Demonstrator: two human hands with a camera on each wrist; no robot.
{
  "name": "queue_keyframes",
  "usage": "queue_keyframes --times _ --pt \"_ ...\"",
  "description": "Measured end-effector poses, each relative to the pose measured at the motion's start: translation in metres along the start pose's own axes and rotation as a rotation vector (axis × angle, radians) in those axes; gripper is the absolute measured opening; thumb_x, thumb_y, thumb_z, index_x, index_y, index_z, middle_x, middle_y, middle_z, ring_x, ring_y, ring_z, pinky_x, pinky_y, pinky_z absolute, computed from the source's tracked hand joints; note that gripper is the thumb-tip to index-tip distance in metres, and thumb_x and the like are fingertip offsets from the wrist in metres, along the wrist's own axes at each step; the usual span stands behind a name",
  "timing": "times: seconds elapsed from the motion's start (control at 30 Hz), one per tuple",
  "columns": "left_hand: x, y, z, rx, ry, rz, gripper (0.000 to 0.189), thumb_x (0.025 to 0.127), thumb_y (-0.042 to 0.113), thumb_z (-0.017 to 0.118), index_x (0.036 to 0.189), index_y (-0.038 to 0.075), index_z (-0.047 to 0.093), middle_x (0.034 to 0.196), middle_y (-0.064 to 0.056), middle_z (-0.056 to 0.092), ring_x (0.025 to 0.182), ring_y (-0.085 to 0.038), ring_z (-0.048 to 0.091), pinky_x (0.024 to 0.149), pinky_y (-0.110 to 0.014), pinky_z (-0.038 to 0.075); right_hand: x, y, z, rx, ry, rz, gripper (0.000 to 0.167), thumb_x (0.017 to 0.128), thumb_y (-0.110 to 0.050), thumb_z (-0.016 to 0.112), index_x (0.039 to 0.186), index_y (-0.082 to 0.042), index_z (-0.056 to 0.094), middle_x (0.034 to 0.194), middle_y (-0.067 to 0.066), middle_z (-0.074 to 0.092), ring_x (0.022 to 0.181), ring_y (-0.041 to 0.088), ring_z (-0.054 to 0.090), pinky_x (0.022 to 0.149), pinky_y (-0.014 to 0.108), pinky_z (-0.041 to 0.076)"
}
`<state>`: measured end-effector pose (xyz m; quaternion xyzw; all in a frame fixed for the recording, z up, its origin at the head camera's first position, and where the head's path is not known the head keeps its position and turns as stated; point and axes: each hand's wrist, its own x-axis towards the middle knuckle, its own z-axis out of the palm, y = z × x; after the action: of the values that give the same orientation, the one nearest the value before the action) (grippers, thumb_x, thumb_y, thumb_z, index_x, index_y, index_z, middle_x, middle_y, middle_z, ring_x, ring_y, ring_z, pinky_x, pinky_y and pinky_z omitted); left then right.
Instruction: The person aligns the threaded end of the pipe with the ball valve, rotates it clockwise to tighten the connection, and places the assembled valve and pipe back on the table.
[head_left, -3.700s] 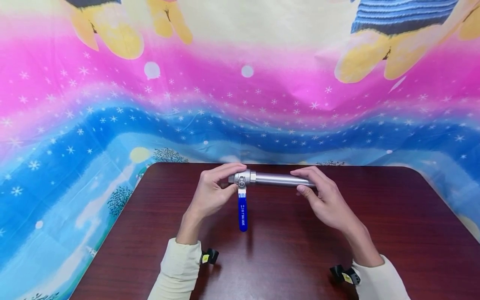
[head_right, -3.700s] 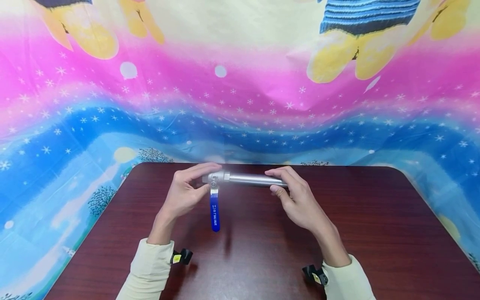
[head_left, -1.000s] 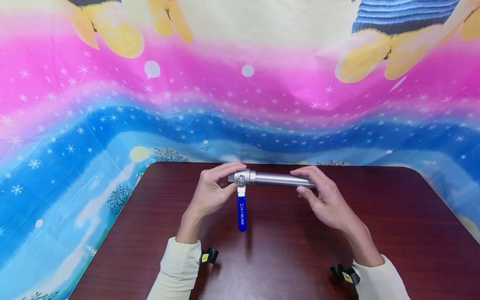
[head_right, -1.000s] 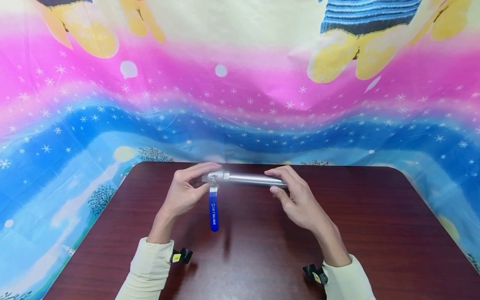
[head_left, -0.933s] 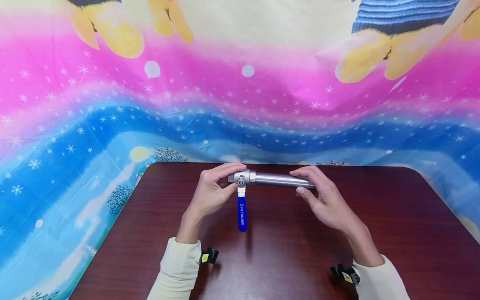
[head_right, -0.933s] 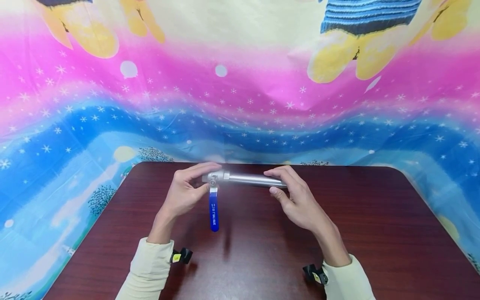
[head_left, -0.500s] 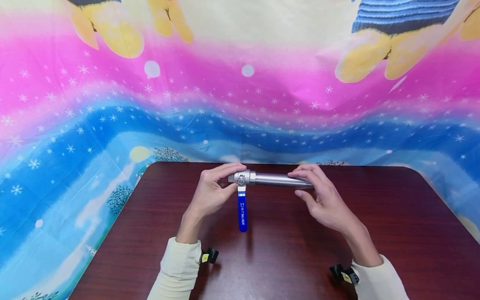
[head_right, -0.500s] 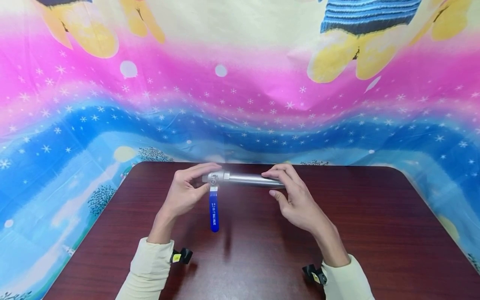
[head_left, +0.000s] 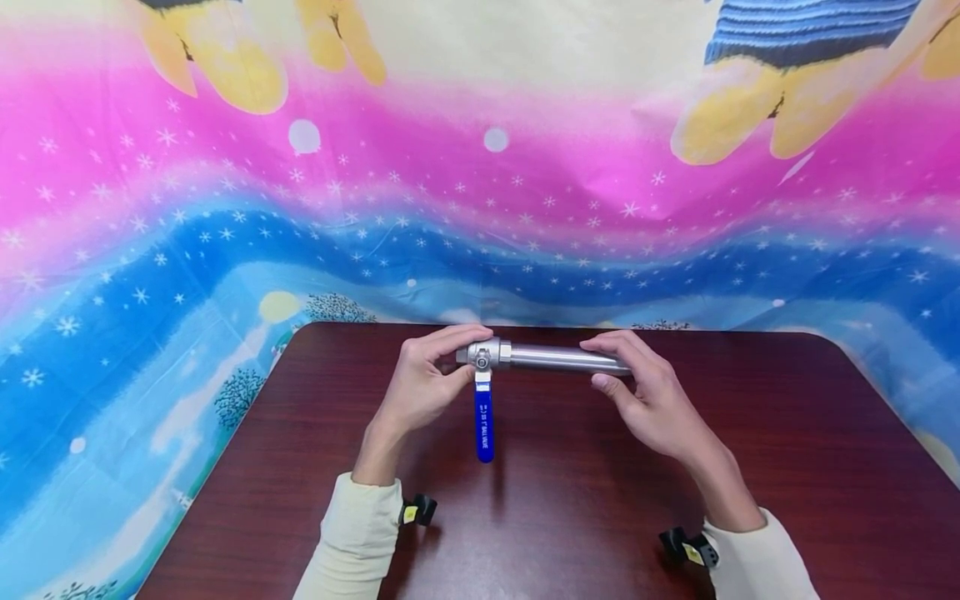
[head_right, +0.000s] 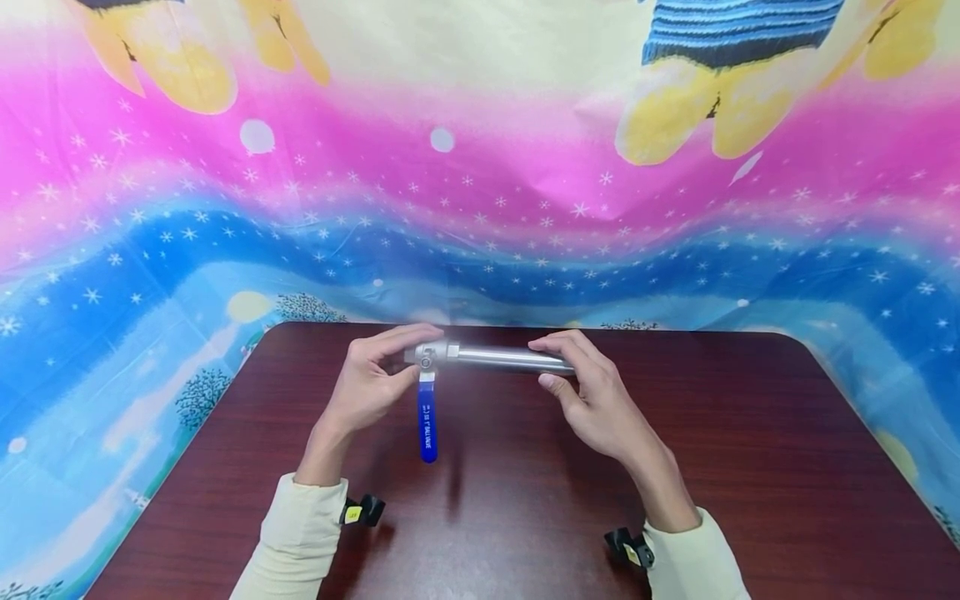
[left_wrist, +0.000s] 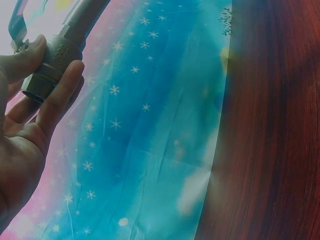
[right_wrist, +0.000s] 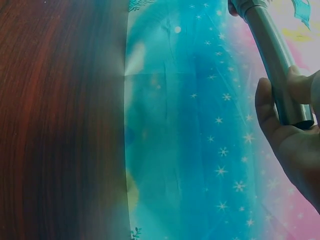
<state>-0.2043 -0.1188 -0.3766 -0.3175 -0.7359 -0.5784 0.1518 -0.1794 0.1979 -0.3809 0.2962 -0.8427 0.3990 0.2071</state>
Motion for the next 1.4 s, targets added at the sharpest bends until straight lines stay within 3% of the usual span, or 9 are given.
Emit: queue_keyframes --times 0.27,0.5,0.6,1.17,1.4 --pt "0.0016 0.0002 -0.001 0.007 -0.006 0.009 0.048 0.082 -0.024 0.069 0.126 -0.006 0.075 0.132 -0.02 0.075 0.108 -0.026 0.071 0.082 -0.025 0.066 0.0011 0.0013 -0.0006 0.014 -0.014 0.024 0.049 0.097 0.008 0.07 0.14 -0.016 0.067 0.135 0.003 0.067 0.1 0.003 0.062 0.078 0.013 0.052" --pt "0.0018 -0.0005 -0.0008 0.021 -0.002 0.009 0.048 0.082 -0.024 0.072 0.125 -0.006 0.076 0.131 -0.021 0.075 0.106 -0.021 0.072 0.08 -0.023 0.066 0.0027 -0.0015 0.0008 0.026 -0.027 0.001 0.052 0.093 0.011 0.073 0.139 -0.012 0.067 0.138 0.005 0.062 0.125 0.009 0.052 0.079 0.016 0.047" --pt "0.0016 -0.0005 -0.0005 0.022 0.0 0.012 0.047 0.081 -0.024 0.071 0.125 -0.006 0.076 0.13 -0.021 0.075 0.104 -0.019 0.072 0.079 -0.022 0.066 0.0027 -0.0027 0.0013 0.012 -0.026 0.003 0.052 0.092 0.013 0.073 0.138 -0.011 0.067 0.137 0.005 0.061 0.126 0.01 0.051 0.082 0.015 0.046" --pt "0.0006 -0.0004 0.0001 -0.006 -0.009 0.003 0.05 0.081 -0.025 0.071 0.126 -0.005 0.076 0.132 -0.021 0.075 0.105 -0.02 0.071 0.081 -0.025 0.066 0.0007 0.0013 0.0001 0.004 -0.001 -0.001 0.052 0.093 0.01 0.074 0.138 -0.015 0.068 0.132 0.004 0.067 0.104 0.006 0.056 0.069 0.018 0.045" --pt "0.0001 -0.0013 0.0007 -0.006 -0.018 0.001 0.051 0.081 -0.026 0.071 0.127 -0.005 0.075 0.132 -0.022 0.074 0.103 -0.021 0.071 0.082 -0.026 0.067 -0.0003 0.0019 0.0 0.026 -0.015 0.025 0.05 0.096 0.008 0.071 0.139 -0.018 0.069 0.125 0.0 0.068 0.083 0.009 0.066 0.069 0.017 0.054"
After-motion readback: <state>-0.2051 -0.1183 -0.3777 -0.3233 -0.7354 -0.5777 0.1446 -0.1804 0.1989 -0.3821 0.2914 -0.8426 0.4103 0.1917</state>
